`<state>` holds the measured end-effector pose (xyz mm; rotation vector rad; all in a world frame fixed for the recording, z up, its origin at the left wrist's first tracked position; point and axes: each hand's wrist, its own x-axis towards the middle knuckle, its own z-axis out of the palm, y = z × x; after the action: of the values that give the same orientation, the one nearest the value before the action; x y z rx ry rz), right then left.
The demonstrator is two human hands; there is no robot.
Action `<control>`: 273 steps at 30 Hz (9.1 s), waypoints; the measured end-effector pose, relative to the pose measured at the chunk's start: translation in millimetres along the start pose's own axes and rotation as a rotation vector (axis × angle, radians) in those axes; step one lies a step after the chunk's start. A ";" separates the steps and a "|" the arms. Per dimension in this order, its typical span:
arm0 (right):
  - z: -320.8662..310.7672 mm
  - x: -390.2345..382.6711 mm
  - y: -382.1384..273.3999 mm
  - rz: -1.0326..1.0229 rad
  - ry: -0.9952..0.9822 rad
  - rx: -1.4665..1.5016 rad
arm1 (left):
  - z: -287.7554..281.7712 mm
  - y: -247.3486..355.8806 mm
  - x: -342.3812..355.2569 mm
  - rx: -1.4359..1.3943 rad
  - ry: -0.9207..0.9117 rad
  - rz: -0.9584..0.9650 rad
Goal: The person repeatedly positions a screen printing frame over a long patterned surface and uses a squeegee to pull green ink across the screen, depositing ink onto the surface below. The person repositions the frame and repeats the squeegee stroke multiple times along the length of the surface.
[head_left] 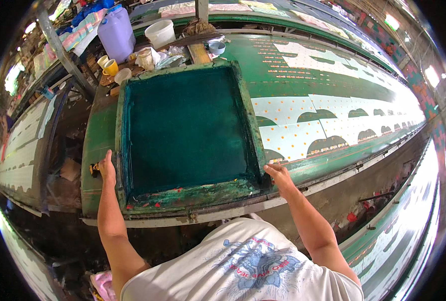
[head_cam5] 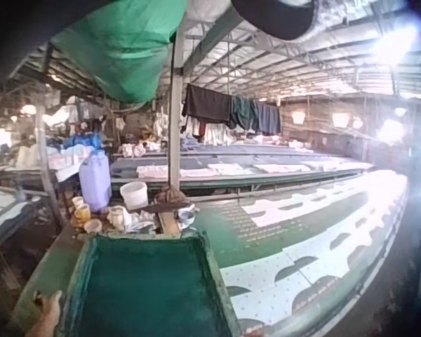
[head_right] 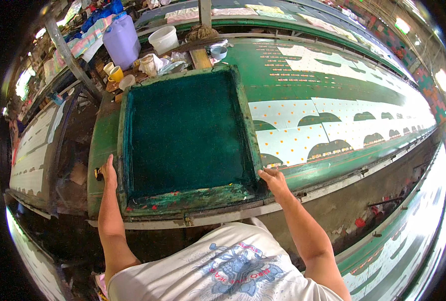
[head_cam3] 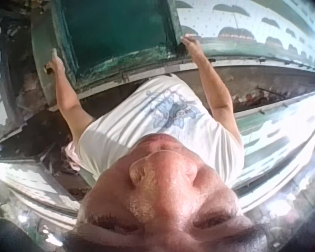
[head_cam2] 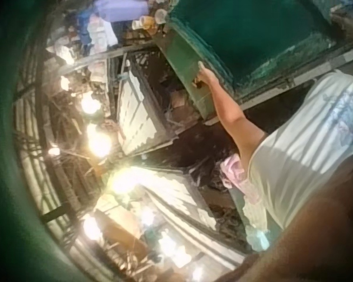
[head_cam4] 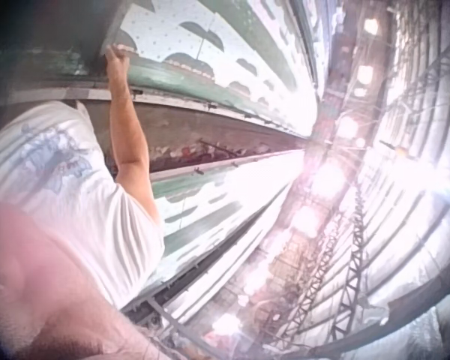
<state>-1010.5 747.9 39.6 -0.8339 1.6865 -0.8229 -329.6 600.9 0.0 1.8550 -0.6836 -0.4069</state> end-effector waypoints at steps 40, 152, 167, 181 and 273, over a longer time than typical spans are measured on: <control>217.2 -63.0 -46.9 -1.185 -0.187 -1.032 | -5.9 0.9 4.2 0.538 -0.335 0.012; 204.4 -76.6 -36.3 -1.157 -0.353 -0.897 | 9.9 -1.9 -3.9 0.659 -0.322 0.242; -14.5 -7.8 51.7 -0.136 -0.013 -0.166 | 21.8 -27.7 35.5 1.016 0.053 0.726; 27.9 -18.9 51.1 -0.157 0.200 -0.233 | 85.8 25.5 -50.7 0.974 0.084 0.713; -830.6 185.4 142.2 -0.171 0.457 0.139 | 516.2 285.0 -696.2 0.025 -0.268 -0.106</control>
<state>-1872.9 767.5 19.5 -0.7366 1.9402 -1.3103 -1240.8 584.3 43.0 1.8841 -0.7741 -0.7278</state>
